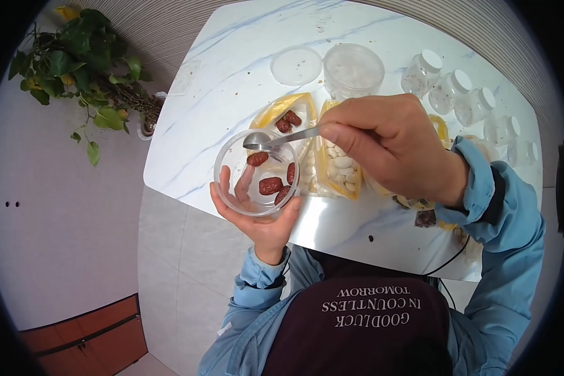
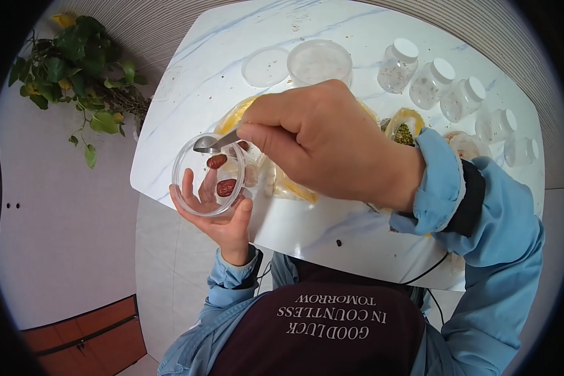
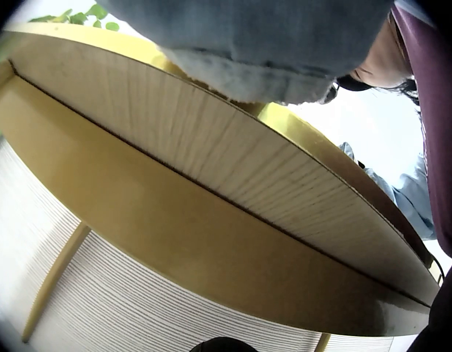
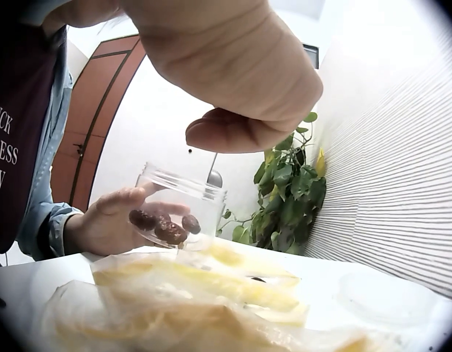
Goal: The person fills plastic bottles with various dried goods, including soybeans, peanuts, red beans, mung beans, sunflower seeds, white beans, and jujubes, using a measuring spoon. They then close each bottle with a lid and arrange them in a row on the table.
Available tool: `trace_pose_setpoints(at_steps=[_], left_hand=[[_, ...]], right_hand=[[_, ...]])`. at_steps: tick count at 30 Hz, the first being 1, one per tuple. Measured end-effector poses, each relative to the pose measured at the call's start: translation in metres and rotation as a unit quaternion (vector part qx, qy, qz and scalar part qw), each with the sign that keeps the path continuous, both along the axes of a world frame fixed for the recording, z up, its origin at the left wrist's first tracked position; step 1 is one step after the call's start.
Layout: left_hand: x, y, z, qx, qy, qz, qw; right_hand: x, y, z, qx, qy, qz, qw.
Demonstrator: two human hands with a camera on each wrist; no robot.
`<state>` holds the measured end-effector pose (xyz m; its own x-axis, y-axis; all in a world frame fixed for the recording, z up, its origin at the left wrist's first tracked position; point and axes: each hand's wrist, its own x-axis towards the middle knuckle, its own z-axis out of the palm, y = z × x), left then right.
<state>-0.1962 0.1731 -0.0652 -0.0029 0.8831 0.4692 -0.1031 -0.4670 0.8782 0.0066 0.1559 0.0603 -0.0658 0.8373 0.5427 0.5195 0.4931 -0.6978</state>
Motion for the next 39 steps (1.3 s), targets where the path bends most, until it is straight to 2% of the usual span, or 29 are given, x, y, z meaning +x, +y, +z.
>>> trace_pose_setpoints(at_steps=[6,9,14,17,22,28,31,34,39], left_hand=[[-0.002,-0.002,0.0,-0.005,0.023,0.018,1.0],[-0.002,0.0,-0.005,0.024,-0.002,0.051,0.998],[-0.002,0.001,0.0,-0.007,-0.057,0.087,0.995],[-0.003,0.002,0.002,-0.036,-0.079,0.084,0.993],[-0.001,0.003,0.0,-0.058,-0.151,0.059,0.985],[-0.002,0.005,-0.001,-0.073,-0.14,0.02,0.987],[0.0,0.007,-0.001,-0.049,-0.104,0.018,0.993],[0.0,0.008,-0.003,-0.045,-0.102,0.017,0.994],[-0.006,0.007,-0.004,-0.051,-0.082,-0.002,0.995]], right_hand=[[0.0,0.0,-0.002,-0.009,0.02,0.0,1.0],[0.003,0.003,0.004,-0.025,0.058,-0.025,0.998],[0.016,0.016,0.003,-0.095,0.118,-0.073,0.986],[0.021,0.023,-0.012,-0.181,0.086,-0.075,0.977],[0.019,0.024,-0.041,-0.175,-0.079,-0.024,0.981],[0.007,0.027,-0.06,-0.176,-0.054,0.003,0.983],[0.006,0.028,-0.054,-0.292,0.004,0.036,0.956],[0.003,0.027,-0.04,-0.452,0.129,0.025,0.882],[0.005,0.03,-0.038,-0.52,0.166,0.022,0.838]])
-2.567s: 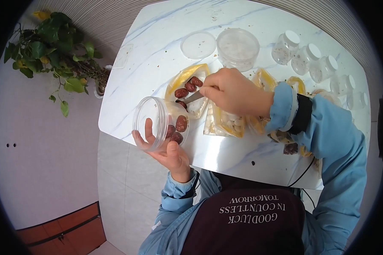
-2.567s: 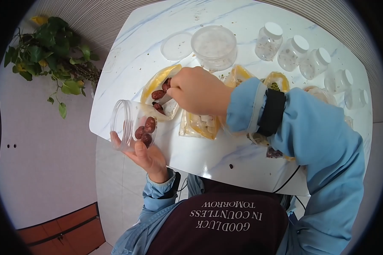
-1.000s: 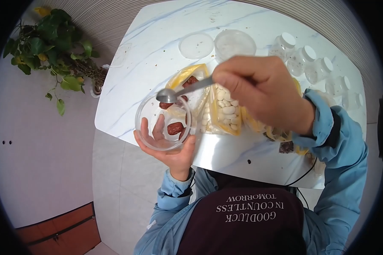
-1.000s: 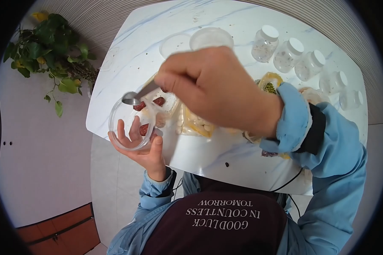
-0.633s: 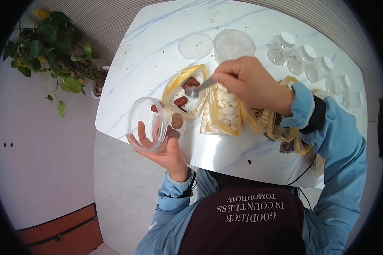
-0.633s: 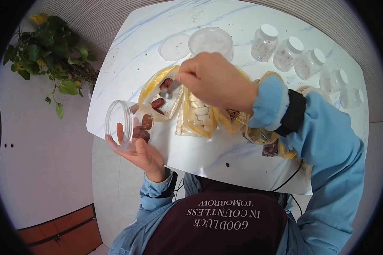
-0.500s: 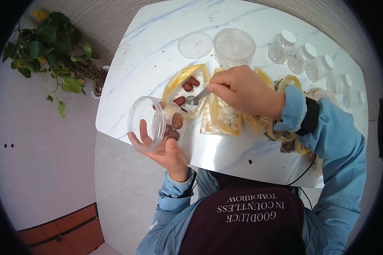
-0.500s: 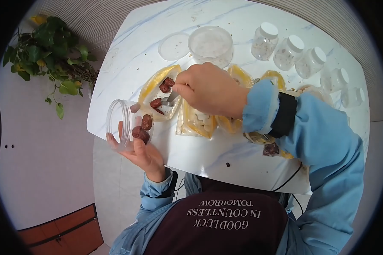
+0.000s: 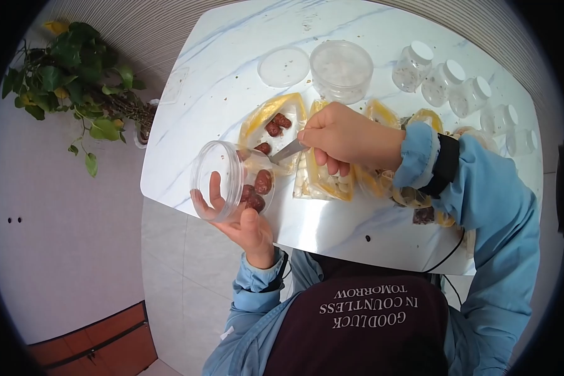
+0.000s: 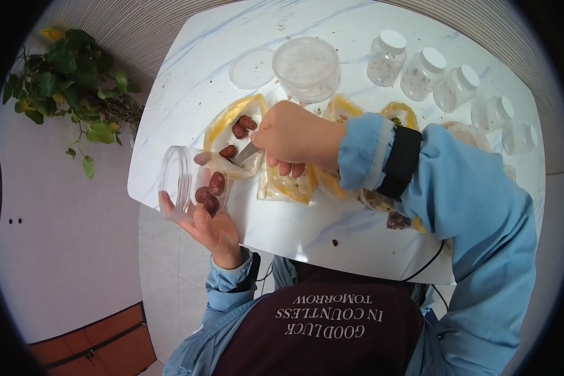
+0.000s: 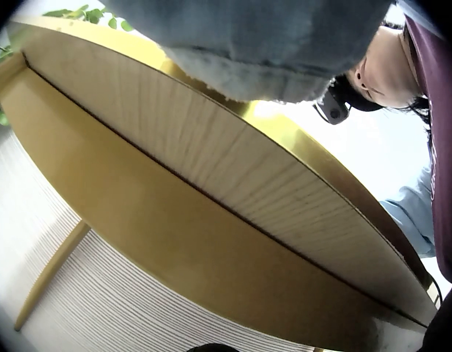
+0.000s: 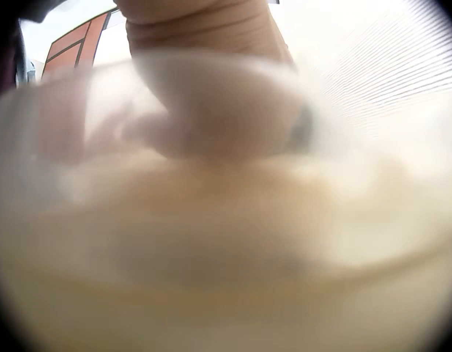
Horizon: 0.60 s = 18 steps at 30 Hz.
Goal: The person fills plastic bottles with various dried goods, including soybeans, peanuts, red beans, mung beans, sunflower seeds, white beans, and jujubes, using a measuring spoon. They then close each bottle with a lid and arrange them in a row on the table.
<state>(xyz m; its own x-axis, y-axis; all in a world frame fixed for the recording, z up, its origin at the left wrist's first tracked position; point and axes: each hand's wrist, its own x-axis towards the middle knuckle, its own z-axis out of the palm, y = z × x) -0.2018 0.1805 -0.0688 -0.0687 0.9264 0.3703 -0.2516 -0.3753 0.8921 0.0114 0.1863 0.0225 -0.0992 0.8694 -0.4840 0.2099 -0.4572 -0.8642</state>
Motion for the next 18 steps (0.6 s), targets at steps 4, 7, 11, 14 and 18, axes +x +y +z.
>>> trace_pose_setpoints(at_steps=[4,7,11,14,18], left_hand=[[0.001,0.0,-0.003,0.005,-0.01,0.003,1.0],[0.002,0.001,-0.003,0.017,-0.017,0.013,1.0],[0.0,-0.002,-0.004,0.004,-0.06,0.013,0.998],[-0.001,-0.003,-0.001,-0.004,-0.072,0.016,0.997],[-0.001,-0.004,-0.002,0.011,-0.042,0.016,0.999]], right_hand=[[0.001,0.003,-0.006,-0.027,0.033,-0.041,0.998],[0.003,0.002,-0.004,-0.018,0.038,-0.07,0.997],[0.008,-0.001,-0.004,-0.004,0.035,-0.087,0.996],[0.011,-0.003,0.002,0.004,0.019,-0.099,0.995],[0.015,-0.007,0.009,0.008,0.011,-0.119,0.993]])
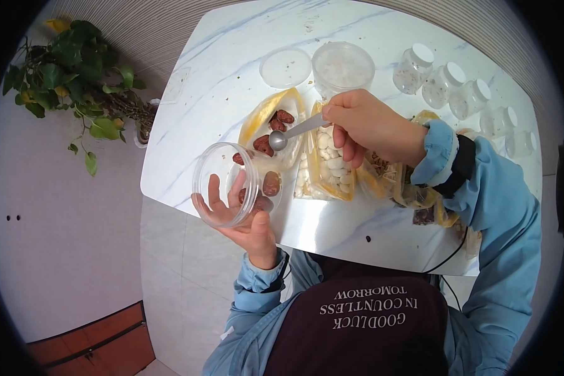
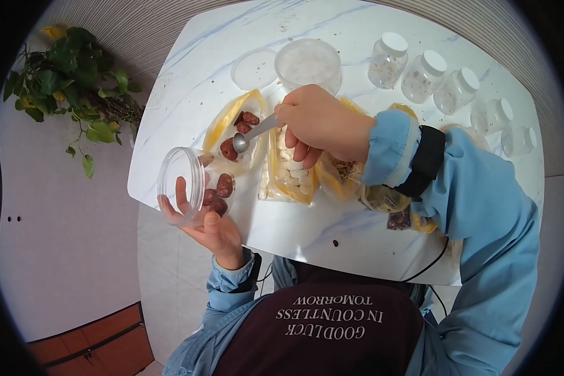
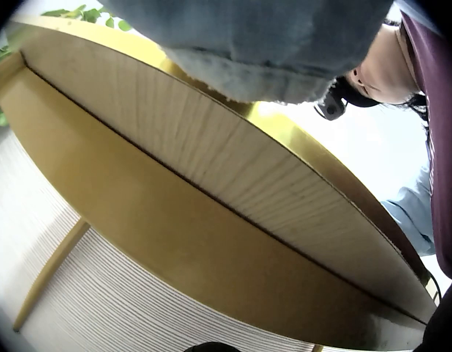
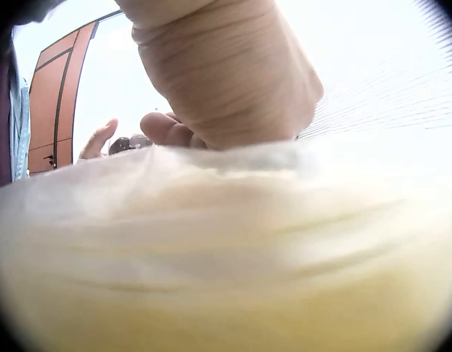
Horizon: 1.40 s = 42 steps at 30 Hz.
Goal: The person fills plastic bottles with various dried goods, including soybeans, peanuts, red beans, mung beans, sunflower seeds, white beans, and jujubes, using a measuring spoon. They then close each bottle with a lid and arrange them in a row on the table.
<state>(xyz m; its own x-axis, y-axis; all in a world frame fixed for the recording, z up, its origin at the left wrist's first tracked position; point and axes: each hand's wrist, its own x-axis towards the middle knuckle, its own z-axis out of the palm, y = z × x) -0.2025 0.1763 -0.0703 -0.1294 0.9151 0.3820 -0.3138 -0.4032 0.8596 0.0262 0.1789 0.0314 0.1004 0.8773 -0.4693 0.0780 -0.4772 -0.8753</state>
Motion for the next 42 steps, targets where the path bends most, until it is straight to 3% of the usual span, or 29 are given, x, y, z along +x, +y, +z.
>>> trace_pose_setpoints(at_steps=[4,9,13,22,42], left_hand=[[0.0,0.001,0.0,-0.01,-0.006,-0.004,1.0],[0.005,0.002,0.004,-0.003,0.036,0.036,0.999],[0.005,0.003,0.005,-0.036,0.03,0.004,0.999],[0.005,0.006,-0.001,-0.029,0.012,-0.041,0.999],[0.004,0.0,-0.003,0.093,0.106,0.032,0.989]], right_hand=[[-0.001,0.002,-0.007,-0.017,-0.01,0.023,1.0],[-0.009,0.002,-0.005,0.065,-0.068,0.064,0.993],[-0.012,0.003,-0.013,0.09,-0.087,0.076,0.989],[-0.015,0.004,-0.013,-0.033,0.023,0.104,0.994],[-0.002,-0.002,-0.007,-0.08,0.103,-0.035,0.991]])
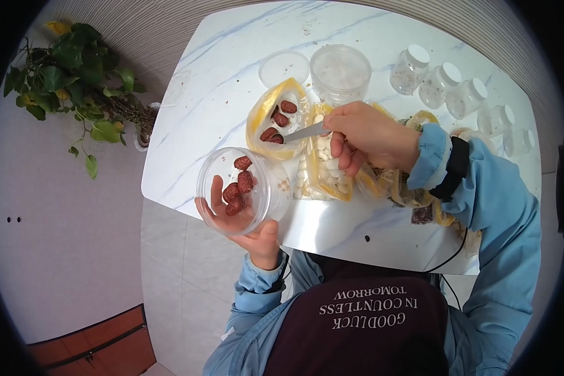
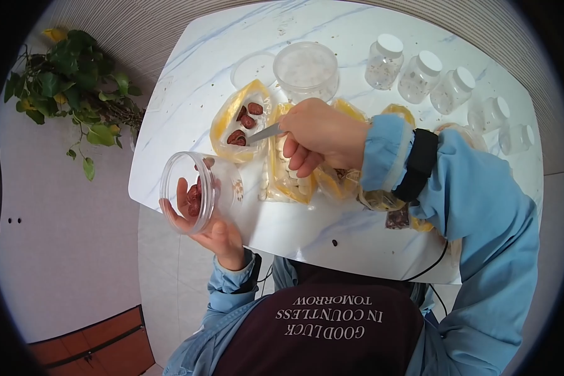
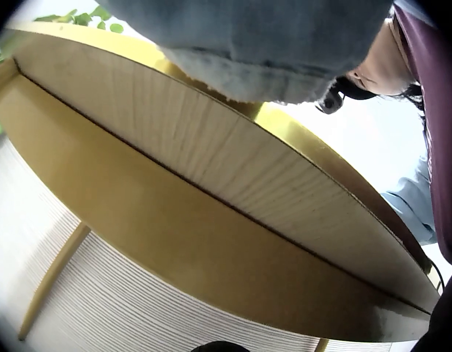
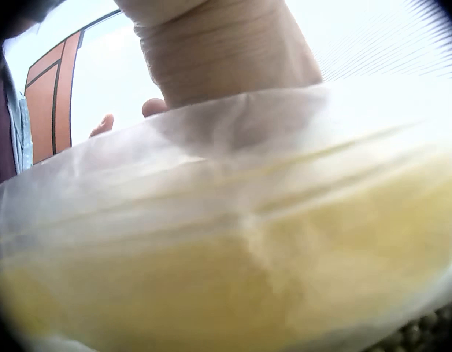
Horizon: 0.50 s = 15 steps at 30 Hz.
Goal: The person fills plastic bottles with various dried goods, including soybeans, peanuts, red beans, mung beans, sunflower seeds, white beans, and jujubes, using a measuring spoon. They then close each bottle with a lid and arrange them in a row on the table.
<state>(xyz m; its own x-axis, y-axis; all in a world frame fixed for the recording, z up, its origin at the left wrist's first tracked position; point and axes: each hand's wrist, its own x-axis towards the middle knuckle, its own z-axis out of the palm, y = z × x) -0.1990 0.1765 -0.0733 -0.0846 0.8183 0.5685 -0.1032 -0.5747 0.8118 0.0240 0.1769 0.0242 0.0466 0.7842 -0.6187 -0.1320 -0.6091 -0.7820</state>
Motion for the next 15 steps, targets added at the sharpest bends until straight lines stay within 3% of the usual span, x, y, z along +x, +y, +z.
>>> trace_pose_setpoints(at_steps=[6,15], left_hand=[[-0.001,-0.001,-0.001,0.037,0.03,0.014,0.999],[-0.006,-0.002,0.001,-0.002,0.062,-0.017,0.998]], right_hand=[[-0.006,0.0,-0.002,-0.009,0.015,-0.029,0.999],[0.004,-0.011,0.019,0.058,-0.009,-0.034,0.998]])
